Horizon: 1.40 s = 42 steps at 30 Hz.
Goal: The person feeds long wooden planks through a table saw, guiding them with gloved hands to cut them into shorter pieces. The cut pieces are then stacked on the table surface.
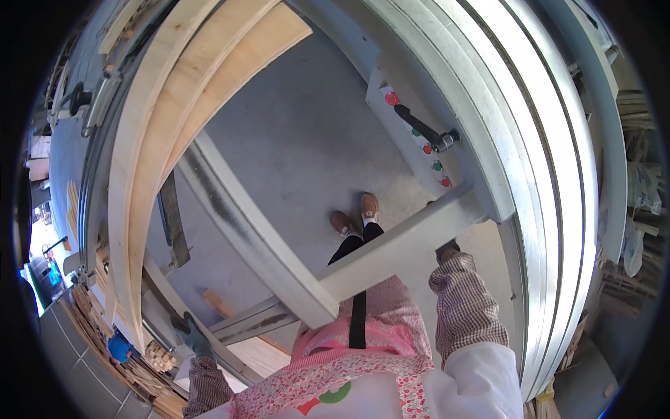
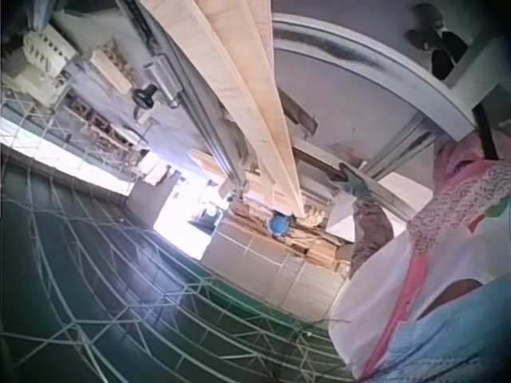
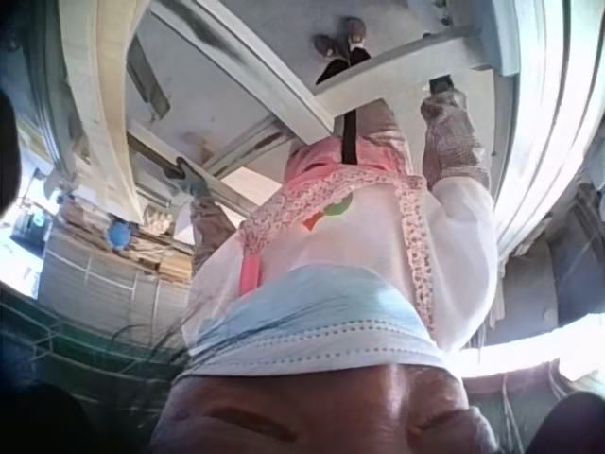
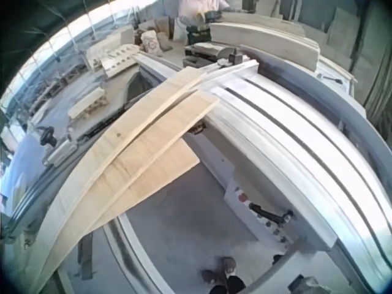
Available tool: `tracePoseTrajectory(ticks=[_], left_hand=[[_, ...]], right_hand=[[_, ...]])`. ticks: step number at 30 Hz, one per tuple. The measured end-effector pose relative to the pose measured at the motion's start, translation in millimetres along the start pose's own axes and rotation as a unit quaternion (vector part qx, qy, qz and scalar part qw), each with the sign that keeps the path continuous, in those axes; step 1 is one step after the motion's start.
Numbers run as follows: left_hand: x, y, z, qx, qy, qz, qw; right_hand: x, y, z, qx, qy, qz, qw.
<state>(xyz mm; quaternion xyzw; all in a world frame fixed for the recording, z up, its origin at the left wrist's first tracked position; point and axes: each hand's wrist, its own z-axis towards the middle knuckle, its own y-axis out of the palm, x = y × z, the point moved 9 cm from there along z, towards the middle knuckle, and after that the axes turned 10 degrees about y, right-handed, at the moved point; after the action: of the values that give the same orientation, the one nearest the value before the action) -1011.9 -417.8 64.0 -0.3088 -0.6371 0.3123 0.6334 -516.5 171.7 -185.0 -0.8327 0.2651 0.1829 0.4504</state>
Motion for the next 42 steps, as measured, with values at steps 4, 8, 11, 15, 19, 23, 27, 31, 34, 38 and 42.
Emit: tracePoseTrajectory(ticks=[4,8,11,15,19,23,27,31,34,38,42], left_hand=[[-28.6,-16.7,4.3,-0.015,0.000,0.075,0.997],[-21.1,-14.4,5.4,-0.032,0.007,0.084,0.996],[-14.0,-12.5,7.1,-0.042,0.000,0.133,0.990],[-7.5,-10.4,-0.2,-0.030,-0.026,0.134,0.990],[-13.5,-13.5,6.0,-0.051,-0.008,0.163,0.985],[-12.6,-14.3,3.0,-0.040,-0.027,0.140,0.989],[-13.3,-14.8,2.0,-0.030,-0.034,0.129,0.991],[-19.6,-11.4,7.7,-0.027,-0.026,0.120,0.992],[-39.1,-32.2,-0.5,-0.031,0.028,0.160,0.986],[-42.5,-24.1,12.9,-0.011,0.076,0.157,0.985],[-17.0,-13.1,-8.8,0.012,0.010,0.085,0.996]], right_hand=[[-16.5,43.1,51.4,-0.037,0.186,0.162,0.968],[-0.9,53.0,82.4,-0.004,0.268,0.201,0.942],[19.4,60.4,83.5,-0.018,0.316,0.234,0.919],[39.9,56.9,73.9,0.008,0.385,0.266,0.884],[71.8,60.4,81.3,0.031,0.386,0.317,0.866],[92.8,72.1,88.5,0.011,0.401,0.369,0.839],[127.0,76.1,106.1,-0.023,0.389,0.378,0.840],[112.0,65.3,105.4,-0.024,0.383,0.342,0.858],[87.1,67.2,109.5,-0.058,0.353,0.291,0.887],[74.3,59.3,103.6,-0.079,0.274,0.134,0.949],[38.8,59.1,75.9,-0.140,0.181,-0.078,0.970]])
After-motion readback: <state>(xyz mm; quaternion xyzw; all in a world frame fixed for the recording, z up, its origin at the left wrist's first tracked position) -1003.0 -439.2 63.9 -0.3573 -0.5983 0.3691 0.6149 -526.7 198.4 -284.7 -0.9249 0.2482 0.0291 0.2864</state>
